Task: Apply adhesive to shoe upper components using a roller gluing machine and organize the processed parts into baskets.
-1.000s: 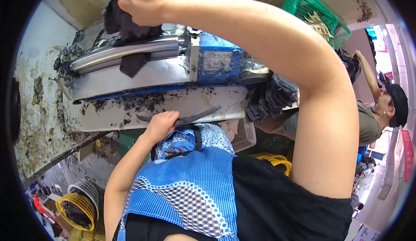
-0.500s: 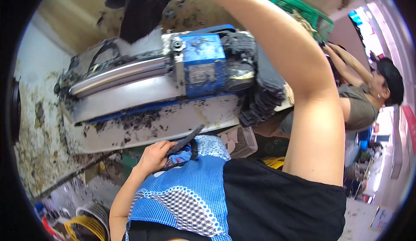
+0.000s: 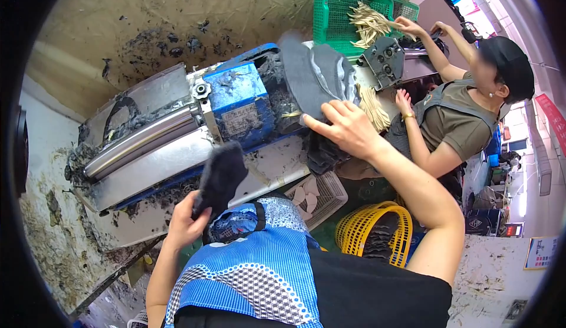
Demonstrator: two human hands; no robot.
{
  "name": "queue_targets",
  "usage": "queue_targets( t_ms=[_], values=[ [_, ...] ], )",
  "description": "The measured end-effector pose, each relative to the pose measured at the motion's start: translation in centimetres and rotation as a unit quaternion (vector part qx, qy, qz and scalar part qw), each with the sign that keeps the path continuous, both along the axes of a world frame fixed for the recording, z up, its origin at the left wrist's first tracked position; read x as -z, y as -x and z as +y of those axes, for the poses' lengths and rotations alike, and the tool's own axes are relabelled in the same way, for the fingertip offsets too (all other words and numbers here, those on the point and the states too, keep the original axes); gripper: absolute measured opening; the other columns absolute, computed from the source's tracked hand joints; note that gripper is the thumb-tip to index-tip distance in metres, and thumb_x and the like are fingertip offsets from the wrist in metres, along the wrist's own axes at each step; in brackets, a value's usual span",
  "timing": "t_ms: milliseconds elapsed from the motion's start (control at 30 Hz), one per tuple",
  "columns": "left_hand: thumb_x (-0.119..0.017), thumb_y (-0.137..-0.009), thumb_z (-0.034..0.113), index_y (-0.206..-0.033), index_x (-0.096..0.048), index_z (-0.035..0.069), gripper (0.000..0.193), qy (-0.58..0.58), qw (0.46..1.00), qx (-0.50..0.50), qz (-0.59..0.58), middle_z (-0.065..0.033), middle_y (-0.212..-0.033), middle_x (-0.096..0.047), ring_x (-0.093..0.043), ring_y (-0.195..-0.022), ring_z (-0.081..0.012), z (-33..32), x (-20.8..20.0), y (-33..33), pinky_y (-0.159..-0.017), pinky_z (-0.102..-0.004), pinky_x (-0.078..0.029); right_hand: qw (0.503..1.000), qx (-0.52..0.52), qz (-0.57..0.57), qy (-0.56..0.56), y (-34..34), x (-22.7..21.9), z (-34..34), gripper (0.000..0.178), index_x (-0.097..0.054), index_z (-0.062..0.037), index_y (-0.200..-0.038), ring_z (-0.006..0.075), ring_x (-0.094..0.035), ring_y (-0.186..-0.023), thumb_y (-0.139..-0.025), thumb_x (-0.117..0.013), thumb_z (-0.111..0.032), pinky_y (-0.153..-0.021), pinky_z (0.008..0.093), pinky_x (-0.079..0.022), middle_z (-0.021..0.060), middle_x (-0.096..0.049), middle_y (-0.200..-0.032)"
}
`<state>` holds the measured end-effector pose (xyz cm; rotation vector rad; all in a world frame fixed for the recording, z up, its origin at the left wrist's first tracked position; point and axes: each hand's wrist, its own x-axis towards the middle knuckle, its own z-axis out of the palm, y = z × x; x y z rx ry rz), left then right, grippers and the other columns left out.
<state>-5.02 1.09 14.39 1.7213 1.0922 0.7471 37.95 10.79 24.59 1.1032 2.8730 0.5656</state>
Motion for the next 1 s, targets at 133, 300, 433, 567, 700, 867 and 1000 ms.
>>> queue_targets(
  t_ms=[133,300,433,567,700,867,1000],
  values=[
    [-0.07,-0.091,0.01,-0.134,-0.055,-0.007,0.048,0.118,0.973,-0.181,-0.082,-0.0187,-0.123,-0.069,-0.067,-0.114,-0.0248,-0.9,-0.2,2.4,-0.101,-0.0369,-0.05,0.992,0.042,0.093,0.076,3.4,-1.6,0.6,0.048,-0.066,-0.0106,-0.124,0.0325,-0.062,-0.108,-0.078,-0.077,-0.022,-0.09,0.0446,-0.051,0.0131,-0.061,-0.119],
    [-0.075,-0.088,0.014,-0.134,-0.056,-0.007,0.054,0.178,0.936,-0.293,-0.086,-0.0145,-0.128,-0.066,-0.061,-0.119,-0.0215,-1.8,3.7,6.4,-0.105,-0.0349,-0.047,0.979,0.006,0.199,0.038,9.2,-4.9,4.5,0.044,-0.066,-0.0028,-0.112,0.0408,-0.061,-0.113,-0.074,-0.081,-0.017,-0.095,0.0469,-0.05,0.0181,-0.06,-0.124],
    [-0.074,-0.087,0.013,-0.133,-0.058,-0.007,0.052,0.237,0.892,-0.329,-0.202,-0.0156,-0.123,-0.069,-0.066,-0.11,-0.0226,0.2,3.3,6.2,-0.1,-0.0357,-0.051,0.946,-0.11,0.259,0.161,21.7,-2.3,12.9,0.032,-0.067,-0.0012,-0.109,0.0388,-0.06,-0.114,-0.088,-0.073,-0.024,-0.097,0.0456,-0.05,0.0179,-0.065,-0.118],
    [-0.075,-0.087,0.019,-0.134,-0.055,-0.009,0.058,0.162,0.901,-0.374,-0.152,-0.0215,-0.128,-0.067,-0.064,-0.119,-0.0275,4.1,5.1,4.2,-0.104,-0.0374,-0.048,0.902,0.028,-0.035,0.43,35.7,4.4,18.9,0.077,-0.073,-0.0054,-0.126,0.0426,-0.051,-0.13,-0.101,-0.036,-0.069,-0.111,0.0516,-0.042,0.0247,-0.061,-0.136],
    [-0.081,-0.086,0.023,-0.134,-0.054,-0.005,0.062,0.166,0.925,-0.33,-0.092,-0.0205,-0.12,-0.069,-0.066,-0.116,-0.027,0.5,5.4,4.2,-0.101,-0.0384,-0.05,0.858,0.067,-0.069,0.505,39.0,8.1,20.4,0.086,-0.067,-0.0061,-0.137,0.0436,-0.048,-0.139,-0.099,-0.03,-0.075,-0.117,0.0501,-0.036,0.024,-0.059,-0.144],
    [-0.071,-0.097,0.011,-0.122,-0.059,-0.002,0.031,0.363,0.847,-0.315,-0.227,-0.0117,-0.106,-0.074,-0.073,-0.094,-0.0145,-8.1,5.2,3.8,-0.079,-0.0272,-0.057,0.874,0.08,0.02,0.478,37.9,8.4,20.9,0.048,-0.071,0.0009,-0.118,0.038,-0.066,-0.114,-0.089,-0.061,-0.037,-0.098,0.0445,-0.05,0.0248,-0.07,-0.122],
    [-0.068,-0.099,0.012,-0.123,-0.058,-0.001,0.03,0.342,0.852,-0.338,-0.207,-0.0098,-0.102,-0.074,-0.072,-0.086,-0.0131,-10.8,6.8,4.9,-0.074,-0.0267,-0.056,0.929,0.072,0.107,0.346,36.2,9.8,19.4,0.032,-0.075,-0.0022,-0.104,0.0409,-0.067,-0.112,-0.082,-0.067,-0.024,-0.095,0.0473,-0.054,0.0218,-0.073,-0.115]
  ],
)
